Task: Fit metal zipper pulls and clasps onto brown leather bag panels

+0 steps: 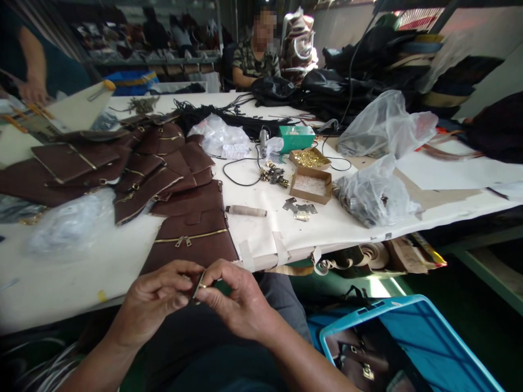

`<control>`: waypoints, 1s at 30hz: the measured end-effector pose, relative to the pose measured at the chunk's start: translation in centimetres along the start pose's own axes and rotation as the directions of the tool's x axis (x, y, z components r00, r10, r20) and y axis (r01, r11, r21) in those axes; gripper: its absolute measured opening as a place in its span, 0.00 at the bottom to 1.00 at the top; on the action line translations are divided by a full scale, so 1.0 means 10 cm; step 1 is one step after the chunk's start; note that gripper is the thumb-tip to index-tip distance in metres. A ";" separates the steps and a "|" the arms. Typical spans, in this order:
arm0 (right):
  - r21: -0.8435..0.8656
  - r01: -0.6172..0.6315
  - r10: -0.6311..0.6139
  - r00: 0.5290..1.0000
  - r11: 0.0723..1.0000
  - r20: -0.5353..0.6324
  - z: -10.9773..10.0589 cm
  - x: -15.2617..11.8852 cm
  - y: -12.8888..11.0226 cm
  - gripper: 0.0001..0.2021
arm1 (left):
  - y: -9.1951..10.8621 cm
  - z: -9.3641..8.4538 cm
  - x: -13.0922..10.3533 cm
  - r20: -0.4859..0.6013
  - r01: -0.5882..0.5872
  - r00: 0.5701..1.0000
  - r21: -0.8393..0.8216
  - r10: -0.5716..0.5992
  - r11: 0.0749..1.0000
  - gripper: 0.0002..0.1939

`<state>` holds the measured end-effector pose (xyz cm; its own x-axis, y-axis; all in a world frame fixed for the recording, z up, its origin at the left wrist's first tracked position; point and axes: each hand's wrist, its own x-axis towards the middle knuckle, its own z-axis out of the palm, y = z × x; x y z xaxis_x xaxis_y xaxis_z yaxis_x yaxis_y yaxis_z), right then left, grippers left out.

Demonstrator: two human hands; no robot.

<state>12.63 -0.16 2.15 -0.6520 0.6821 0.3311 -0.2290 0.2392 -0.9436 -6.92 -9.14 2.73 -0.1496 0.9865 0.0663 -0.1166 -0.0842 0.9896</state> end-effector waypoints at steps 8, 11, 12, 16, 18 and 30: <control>0.006 -0.009 0.009 1.000 1.000 0.022 0.01 0.02 0.01 0.08 | -0.02 -0.02 0.00 -0.047 -0.001 0.999 0.136 0.007 0.991 0.06; 0.018 -0.012 0.012 1.000 1.000 0.024 0.02 0.02 0.03 0.08 | -0.04 -0.01 -0.01 -0.050 -0.015 0.999 0.128 0.022 0.992 0.04; 0.023 -0.015 0.014 1.000 1.000 0.025 0.02 0.02 0.03 0.07 | -0.05 0.00 -0.02 -0.048 -0.012 0.999 0.121 0.018 0.993 0.04; 0.027 -0.057 0.057 0.998 0.998 0.002 0.00 0.04 0.08 0.07 | -0.09 -0.07 0.01 -0.023 0.001 1.000 0.082 0.001 0.997 0.05; 0.013 -0.101 0.102 0.994 0.995 -0.048 -0.01 0.09 0.13 0.09 | -0.12 -0.21 0.14 -0.044 -0.013 0.999 0.147 0.019 0.989 0.09; -0.059 -0.258 0.255 0.965 0.964 -0.061 0.11 0.65 0.93 0.15 | -0.53 -1.29 1.44 0.054 -0.064 0.996 0.988 0.074 0.138 0.27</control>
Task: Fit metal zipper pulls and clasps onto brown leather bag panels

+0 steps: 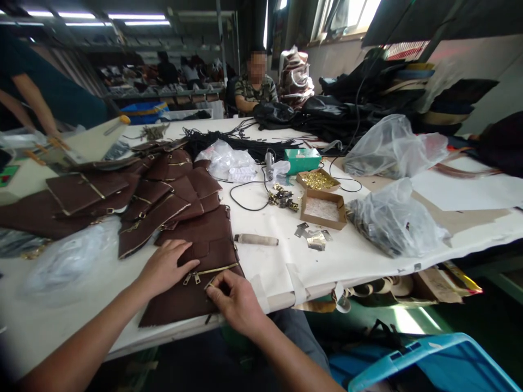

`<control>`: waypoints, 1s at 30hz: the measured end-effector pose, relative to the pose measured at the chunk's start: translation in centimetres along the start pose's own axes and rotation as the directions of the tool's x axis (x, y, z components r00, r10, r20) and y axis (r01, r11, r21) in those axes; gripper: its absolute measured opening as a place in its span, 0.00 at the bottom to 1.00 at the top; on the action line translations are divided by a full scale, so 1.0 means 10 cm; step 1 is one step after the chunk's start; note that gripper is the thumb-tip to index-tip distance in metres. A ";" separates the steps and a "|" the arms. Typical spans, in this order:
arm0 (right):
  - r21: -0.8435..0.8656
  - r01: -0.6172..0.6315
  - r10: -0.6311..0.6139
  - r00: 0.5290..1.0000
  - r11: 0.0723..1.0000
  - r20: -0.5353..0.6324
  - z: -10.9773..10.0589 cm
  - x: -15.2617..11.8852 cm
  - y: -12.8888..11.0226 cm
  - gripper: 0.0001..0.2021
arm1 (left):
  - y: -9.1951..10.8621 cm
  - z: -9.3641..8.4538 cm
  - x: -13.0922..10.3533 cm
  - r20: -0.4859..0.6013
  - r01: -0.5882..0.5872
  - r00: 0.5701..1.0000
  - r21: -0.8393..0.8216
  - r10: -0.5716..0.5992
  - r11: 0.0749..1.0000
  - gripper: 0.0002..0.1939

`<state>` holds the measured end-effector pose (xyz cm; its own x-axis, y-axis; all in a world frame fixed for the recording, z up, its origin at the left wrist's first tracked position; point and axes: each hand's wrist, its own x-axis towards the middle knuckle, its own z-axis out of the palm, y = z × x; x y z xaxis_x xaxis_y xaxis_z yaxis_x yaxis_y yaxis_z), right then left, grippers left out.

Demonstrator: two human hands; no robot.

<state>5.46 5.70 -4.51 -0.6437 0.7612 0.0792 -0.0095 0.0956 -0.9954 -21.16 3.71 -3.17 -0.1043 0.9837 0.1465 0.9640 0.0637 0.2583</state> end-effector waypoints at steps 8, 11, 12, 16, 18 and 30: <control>-0.028 0.025 -0.026 0.999 0.999 -0.023 0.01 -0.02 0.06 0.14 | 0.03 -0.10 -0.04 0.038 -0.015 0.999 0.124 0.010 0.992 0.26; -0.021 0.036 -0.036 0.999 0.999 -0.020 0.02 -0.03 0.09 0.14 | 0.05 -0.14 -0.05 0.051 0.068 0.996 0.057 -0.070 0.996 0.22; -0.019 0.041 -0.041 0.999 0.999 -0.020 0.02 -0.03 0.10 0.14 | 0.05 -0.15 -0.06 0.059 0.101 0.993 0.028 -0.102 0.994 0.21; 0.020 0.064 -0.064 0.998 0.998 -0.012 0.00 -0.04 0.13 0.16 | 0.05 -0.32 -0.12 0.126 0.154 0.981 -0.052 -0.147 0.987 0.22; 0.059 0.061 -0.062 0.998 0.996 0.008 -0.02 -0.05 0.14 0.17 | 0.05 -0.49 -0.15 0.216 0.131 0.972 -0.156 -0.096 0.979 0.20; 0.029 0.211 -0.212 0.976 0.977 0.039 0.06 -0.32 -0.46 0.11 | 0.61 -1.14 -0.61 0.461 0.358 0.886 -0.611 -0.050 0.706 0.26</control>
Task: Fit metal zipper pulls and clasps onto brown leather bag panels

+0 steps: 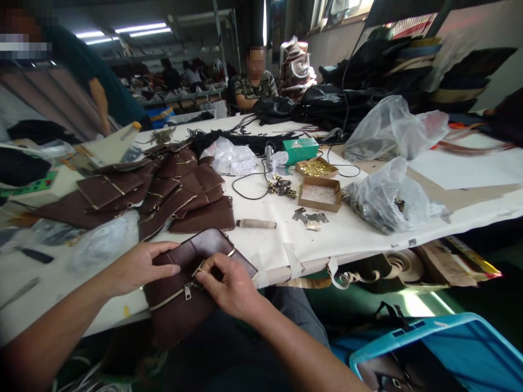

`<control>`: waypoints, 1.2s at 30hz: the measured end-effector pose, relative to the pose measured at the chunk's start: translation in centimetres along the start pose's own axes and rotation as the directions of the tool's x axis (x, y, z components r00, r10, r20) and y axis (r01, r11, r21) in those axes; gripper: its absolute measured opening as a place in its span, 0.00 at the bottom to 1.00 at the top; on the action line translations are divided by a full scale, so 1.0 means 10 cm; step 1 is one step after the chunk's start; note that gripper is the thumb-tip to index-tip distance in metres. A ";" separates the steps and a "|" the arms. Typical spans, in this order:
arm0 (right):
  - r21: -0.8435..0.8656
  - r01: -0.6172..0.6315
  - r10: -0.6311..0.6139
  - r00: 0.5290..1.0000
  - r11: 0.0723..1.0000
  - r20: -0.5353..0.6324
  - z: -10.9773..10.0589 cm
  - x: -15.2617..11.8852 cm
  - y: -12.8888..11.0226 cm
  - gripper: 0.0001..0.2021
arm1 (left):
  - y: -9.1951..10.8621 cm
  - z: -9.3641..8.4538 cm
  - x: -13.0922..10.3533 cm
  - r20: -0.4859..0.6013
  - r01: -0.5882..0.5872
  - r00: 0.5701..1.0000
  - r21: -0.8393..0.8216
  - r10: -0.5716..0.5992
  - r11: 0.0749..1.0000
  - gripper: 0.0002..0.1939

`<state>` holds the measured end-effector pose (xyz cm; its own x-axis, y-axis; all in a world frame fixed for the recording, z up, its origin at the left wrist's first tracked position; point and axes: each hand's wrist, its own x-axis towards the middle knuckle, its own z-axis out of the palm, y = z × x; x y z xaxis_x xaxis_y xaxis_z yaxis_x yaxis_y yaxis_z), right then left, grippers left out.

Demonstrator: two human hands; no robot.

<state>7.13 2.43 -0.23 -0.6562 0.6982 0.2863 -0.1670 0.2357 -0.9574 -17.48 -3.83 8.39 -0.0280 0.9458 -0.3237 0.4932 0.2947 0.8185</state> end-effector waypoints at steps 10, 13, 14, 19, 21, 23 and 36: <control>-0.026 0.094 -0.094 0.995 0.995 -0.022 -0.01 -0.10 -0.35 0.09 | 0.44 0.27 -0.33 -0.069 -0.067 0.994 0.181 0.081 0.981 0.20; -0.038 0.092 -0.093 0.996 0.995 -0.008 -0.01 -0.11 -0.38 0.09 | 0.47 0.32 -0.37 -0.048 -0.077 0.995 0.197 0.088 0.977 0.21; -0.038 0.093 -0.093 0.996 0.995 -0.004 -0.01 -0.11 -0.38 0.09 | 0.47 0.33 -0.39 -0.034 -0.080 0.996 0.189 0.088 0.979 0.22; -0.046 0.088 -0.088 0.996 0.995 0.006 -0.01 -0.15 -0.41 0.09 | 0.47 0.39 -0.46 -0.018 -0.108 0.993 0.188 0.114 0.976 0.22; -0.045 0.083 -0.083 0.997 0.996 0.007 0.00 -0.17 -0.42 0.09 | 0.48 0.40 -0.48 -0.035 -0.111 0.992 0.223 0.121 0.969 0.22; -0.034 0.070 -0.069 0.998 0.997 0.007 0.00 -0.20 -0.43 0.10 | 0.49 0.42 -0.50 -0.060 -0.102 0.991 0.274 0.123 0.956 0.23; -0.155 0.058 -0.053 0.998 0.986 0.037 -0.08 -0.30 -0.63 0.09 | 0.59 0.60 -0.60 -0.066 -0.193 0.965 0.478 0.254 0.857 0.28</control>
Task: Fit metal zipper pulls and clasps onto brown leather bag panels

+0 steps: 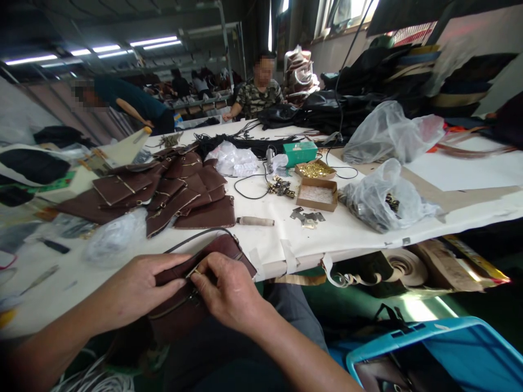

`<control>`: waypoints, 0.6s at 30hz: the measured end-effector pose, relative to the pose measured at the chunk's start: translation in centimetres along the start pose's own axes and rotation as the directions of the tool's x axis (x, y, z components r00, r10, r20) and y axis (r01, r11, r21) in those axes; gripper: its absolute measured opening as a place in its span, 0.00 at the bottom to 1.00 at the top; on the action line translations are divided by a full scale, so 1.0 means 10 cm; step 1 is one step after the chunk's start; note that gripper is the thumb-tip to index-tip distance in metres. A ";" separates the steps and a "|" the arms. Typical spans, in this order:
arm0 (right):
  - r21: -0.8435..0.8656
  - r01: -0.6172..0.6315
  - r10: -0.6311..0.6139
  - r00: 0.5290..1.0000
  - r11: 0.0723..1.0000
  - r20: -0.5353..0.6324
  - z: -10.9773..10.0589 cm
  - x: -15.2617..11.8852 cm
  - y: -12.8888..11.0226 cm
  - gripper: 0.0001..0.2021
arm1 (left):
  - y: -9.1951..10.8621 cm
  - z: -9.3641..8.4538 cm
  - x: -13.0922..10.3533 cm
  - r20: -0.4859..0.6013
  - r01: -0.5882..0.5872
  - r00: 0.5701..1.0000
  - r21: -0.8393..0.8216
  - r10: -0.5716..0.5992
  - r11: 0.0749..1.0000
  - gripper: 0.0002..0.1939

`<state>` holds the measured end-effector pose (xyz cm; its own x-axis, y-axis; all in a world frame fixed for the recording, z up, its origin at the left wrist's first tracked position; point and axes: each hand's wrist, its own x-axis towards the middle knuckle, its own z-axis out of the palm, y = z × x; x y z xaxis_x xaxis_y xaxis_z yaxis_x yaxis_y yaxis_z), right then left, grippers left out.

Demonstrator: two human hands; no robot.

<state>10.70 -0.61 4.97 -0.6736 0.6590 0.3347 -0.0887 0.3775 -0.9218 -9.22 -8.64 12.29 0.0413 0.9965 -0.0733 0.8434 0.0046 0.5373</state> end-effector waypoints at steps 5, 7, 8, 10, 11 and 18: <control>0.037 -0.005 0.004 1.000 0.999 0.020 -0.06 0.02 -0.02 0.08 | 0.02 -0.01 0.00 0.026 0.018 1.000 -0.034 -0.018 0.999 0.26; 0.048 -0.033 0.032 0.999 0.998 0.034 -0.08 0.01 0.01 0.08 | 0.03 -0.03 0.02 0.042 0.061 0.997 -0.062 -0.059 0.996 0.23; 0.051 -0.048 0.046 0.998 0.998 0.043 -0.08 0.01 0.03 0.08 | 0.03 -0.05 0.03 0.052 0.087 0.995 -0.074 -0.083 0.993 0.21; 0.061 -0.074 0.070 0.996 0.995 0.058 -0.09 0.00 0.08 0.08 | 0.03 -0.08 0.04 0.080 0.134 0.989 -0.103 -0.126 0.986 0.16; 0.071 -0.085 0.081 0.995 0.994 0.060 -0.09 0.00 0.10 0.08 | 0.03 -0.09 0.04 0.099 0.154 0.985 -0.122 -0.142 0.981 0.14; 0.131 -0.098 0.095 0.995 0.987 0.029 -0.05 -0.02 0.13 0.08 | -0.01 -0.06 0.03 0.125 0.235 0.970 -0.241 -0.210 0.942 0.10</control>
<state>11.05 0.08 3.79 -0.7001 0.6726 0.2398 -0.1175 0.2227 -0.9678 -9.63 -8.29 12.74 -0.0704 0.9549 -0.2885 0.6748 0.2586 0.6912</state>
